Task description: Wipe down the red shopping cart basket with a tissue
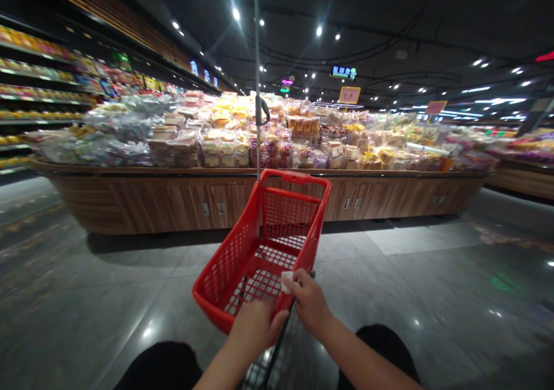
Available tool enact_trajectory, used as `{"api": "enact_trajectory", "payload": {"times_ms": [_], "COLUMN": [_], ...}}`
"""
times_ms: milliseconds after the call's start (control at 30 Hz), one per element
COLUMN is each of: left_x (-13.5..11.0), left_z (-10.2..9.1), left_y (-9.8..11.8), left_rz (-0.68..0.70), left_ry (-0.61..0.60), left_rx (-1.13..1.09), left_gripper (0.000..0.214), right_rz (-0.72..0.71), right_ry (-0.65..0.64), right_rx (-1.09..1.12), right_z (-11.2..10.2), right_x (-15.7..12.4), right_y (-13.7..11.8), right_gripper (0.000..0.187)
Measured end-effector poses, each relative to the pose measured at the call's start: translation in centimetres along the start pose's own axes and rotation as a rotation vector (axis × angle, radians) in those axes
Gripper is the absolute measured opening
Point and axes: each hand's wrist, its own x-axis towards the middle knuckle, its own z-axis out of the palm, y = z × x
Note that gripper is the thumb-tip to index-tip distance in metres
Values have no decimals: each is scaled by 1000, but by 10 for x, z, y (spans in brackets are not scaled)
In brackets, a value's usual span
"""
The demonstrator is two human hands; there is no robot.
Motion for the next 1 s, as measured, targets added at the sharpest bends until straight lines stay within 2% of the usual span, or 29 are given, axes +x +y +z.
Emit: {"api": "enact_trajectory", "payload": {"times_ms": [100,233,300,400,467,667,867,1000], "left_x": [2,0,-2,-4,-5,-9,-18,-25], "left_z": [9,14,16,21,23,26,23,22], "left_y": [14,12,9,5,3,-6,-21,-34], "left_rz": [-50,-68,-64,-55,-54,-35,-10,19], "left_ry": [-12,-14,-13,-3,6,25,20,13], "left_rx": [25,39,37,32,38,76,85,80], "left_gripper": [41,45,46,47,48,49,46,48], "right_rz": [4,113,100,7,-15,201,68,172], "right_ry": [-8,75,53,-67,-131,-33,-168,-131], "right_rx": [5,-31,-22,11,12,-35,-4,-83], "right_z": [2,-2,-2,-1,-3,-10,-6,-13], "right_x": [4,12,8,-2,-3,13,0,16], "right_y": [10,25,16,-4,-8,10,-26,-9], "right_gripper": [31,32,30,26,26,32,25,25]}}
